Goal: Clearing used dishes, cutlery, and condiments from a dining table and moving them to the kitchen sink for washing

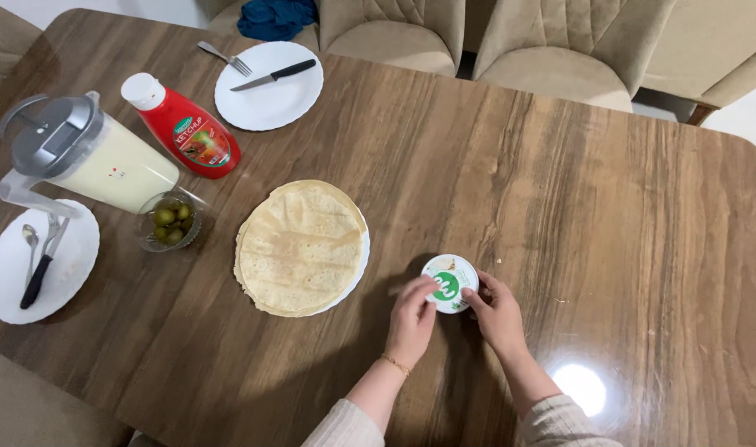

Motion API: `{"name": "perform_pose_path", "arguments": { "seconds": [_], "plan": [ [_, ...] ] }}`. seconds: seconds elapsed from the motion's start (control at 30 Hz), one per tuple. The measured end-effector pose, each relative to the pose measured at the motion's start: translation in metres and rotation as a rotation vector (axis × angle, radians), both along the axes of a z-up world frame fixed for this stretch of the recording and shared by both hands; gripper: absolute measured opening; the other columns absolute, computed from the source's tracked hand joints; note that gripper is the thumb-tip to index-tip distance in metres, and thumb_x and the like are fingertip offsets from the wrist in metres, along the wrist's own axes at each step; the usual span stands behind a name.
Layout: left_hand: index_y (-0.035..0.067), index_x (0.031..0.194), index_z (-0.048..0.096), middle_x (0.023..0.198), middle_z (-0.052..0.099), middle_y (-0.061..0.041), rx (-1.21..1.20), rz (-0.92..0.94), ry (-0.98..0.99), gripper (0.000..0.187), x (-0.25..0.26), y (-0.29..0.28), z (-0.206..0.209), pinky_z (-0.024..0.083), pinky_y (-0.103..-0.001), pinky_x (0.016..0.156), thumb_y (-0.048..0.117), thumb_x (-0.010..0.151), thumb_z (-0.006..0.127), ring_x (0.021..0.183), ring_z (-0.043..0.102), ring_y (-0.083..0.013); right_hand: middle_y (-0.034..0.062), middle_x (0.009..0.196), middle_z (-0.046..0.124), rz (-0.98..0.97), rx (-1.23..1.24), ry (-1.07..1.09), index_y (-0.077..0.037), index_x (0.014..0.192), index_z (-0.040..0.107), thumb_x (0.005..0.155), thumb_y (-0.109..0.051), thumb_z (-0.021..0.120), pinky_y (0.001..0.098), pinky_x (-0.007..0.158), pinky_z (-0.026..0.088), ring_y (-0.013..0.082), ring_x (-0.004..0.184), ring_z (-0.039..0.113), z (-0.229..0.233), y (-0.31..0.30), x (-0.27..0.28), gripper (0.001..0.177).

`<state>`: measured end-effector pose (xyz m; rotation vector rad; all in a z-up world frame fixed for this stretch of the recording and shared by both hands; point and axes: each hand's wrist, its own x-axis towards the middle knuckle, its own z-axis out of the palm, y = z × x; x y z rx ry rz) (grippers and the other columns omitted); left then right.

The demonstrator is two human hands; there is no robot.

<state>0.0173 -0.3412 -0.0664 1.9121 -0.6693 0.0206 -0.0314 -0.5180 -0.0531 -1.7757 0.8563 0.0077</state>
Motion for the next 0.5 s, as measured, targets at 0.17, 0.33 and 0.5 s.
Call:
{"name": "perform_pose_path", "arguments": {
  "seconds": [0.17,0.33,0.5],
  "plan": [
    [0.004,0.132,0.065,0.130,0.057,-0.019,-0.144,0.326,0.367,0.056,0.013,-0.005,-0.038,0.049,-0.045,0.108,-0.004,0.078,0.073,0.128,0.055,-0.0353,0.0243,0.126,0.066,-0.114,0.370,-0.125,0.003,0.144,0.058,0.094,-0.007,0.070,0.0435,0.079,0.061,0.0321,0.107,0.066,0.008,0.015,0.001,0.052],
    [0.006,0.126,0.069,0.113,0.068,-0.009,-0.248,0.308,0.652,0.055,0.007,0.009,-0.035,0.051,-0.035,0.100,-0.004,0.073,0.063,0.111,0.061,-0.0184,0.0224,0.129,0.065,-0.038,0.425,-0.190,-0.004,0.138,0.057,0.093,-0.006,0.063,0.0439,0.090,0.053,0.0298,0.110,0.060,0.007,0.024,0.001,0.046],
    [0.002,0.118,0.062,0.110,0.067,-0.011,-0.547,0.373,0.924,0.060,0.015,0.039,0.034,0.050,-0.028,0.081,0.008,0.059,0.055,0.097,0.061,-0.0177,0.0107,0.118,0.069,0.168,0.493,-0.337,-0.005,0.127,0.059,0.086,0.000,0.066,0.0300,0.082,0.053,0.0182,0.098,0.064,0.022,0.049,0.002,0.043]
  ]
}}
